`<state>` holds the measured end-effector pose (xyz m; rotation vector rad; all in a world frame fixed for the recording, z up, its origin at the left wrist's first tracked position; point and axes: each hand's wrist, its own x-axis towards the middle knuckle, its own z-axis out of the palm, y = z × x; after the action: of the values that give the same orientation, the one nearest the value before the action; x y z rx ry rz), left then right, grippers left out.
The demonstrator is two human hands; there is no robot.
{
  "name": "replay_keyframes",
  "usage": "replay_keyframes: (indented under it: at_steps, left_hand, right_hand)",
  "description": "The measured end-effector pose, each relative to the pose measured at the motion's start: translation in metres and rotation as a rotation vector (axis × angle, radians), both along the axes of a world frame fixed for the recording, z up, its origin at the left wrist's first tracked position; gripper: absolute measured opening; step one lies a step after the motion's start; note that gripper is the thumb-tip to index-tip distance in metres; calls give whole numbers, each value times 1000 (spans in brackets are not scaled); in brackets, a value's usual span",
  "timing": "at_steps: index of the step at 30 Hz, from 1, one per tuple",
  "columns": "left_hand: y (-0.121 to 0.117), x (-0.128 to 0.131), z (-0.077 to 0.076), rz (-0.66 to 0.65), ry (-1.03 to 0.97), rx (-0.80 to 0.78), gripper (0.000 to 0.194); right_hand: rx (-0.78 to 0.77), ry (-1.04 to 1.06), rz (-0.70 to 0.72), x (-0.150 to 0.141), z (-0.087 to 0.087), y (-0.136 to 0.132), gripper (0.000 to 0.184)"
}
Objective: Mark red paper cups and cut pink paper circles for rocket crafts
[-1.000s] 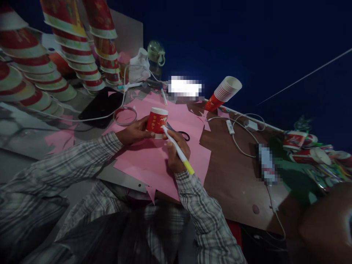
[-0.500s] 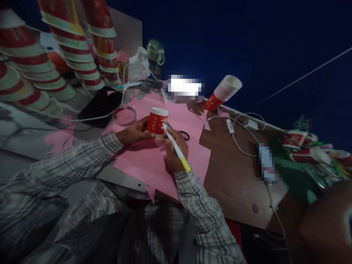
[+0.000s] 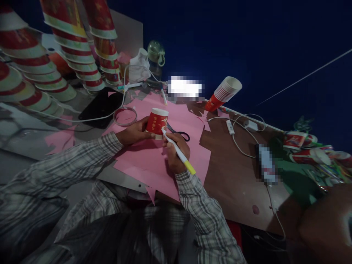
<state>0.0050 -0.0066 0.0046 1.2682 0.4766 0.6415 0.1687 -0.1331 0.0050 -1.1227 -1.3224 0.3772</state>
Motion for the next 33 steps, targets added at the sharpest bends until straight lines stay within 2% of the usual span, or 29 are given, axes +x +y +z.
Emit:
replay_keyframes:
  at_steps: [7, 11, 15, 24, 33]
  left_hand:
    - [0, 0, 1, -8, -22, -10, 73]
    - [2, 0, -4, -3, -20, 12, 69]
    - [3, 1, -7, 14, -40, 14, 67]
    - [-1, 0, 5, 29, 60, 48, 72]
    - [2, 1, -6, 5, -57, -1, 67]
  right_hand:
    - [-9, -19, -6, 0, 1, 0, 28]
    - [-30, -71, -12, 0, 0, 1, 28]
    - [-37, -25, -26, -1, 1, 1, 28]
    - [-7, -88, 5, 3, 2, -1, 25]
    - [14, 27, -54, 2, 1, 3, 27]
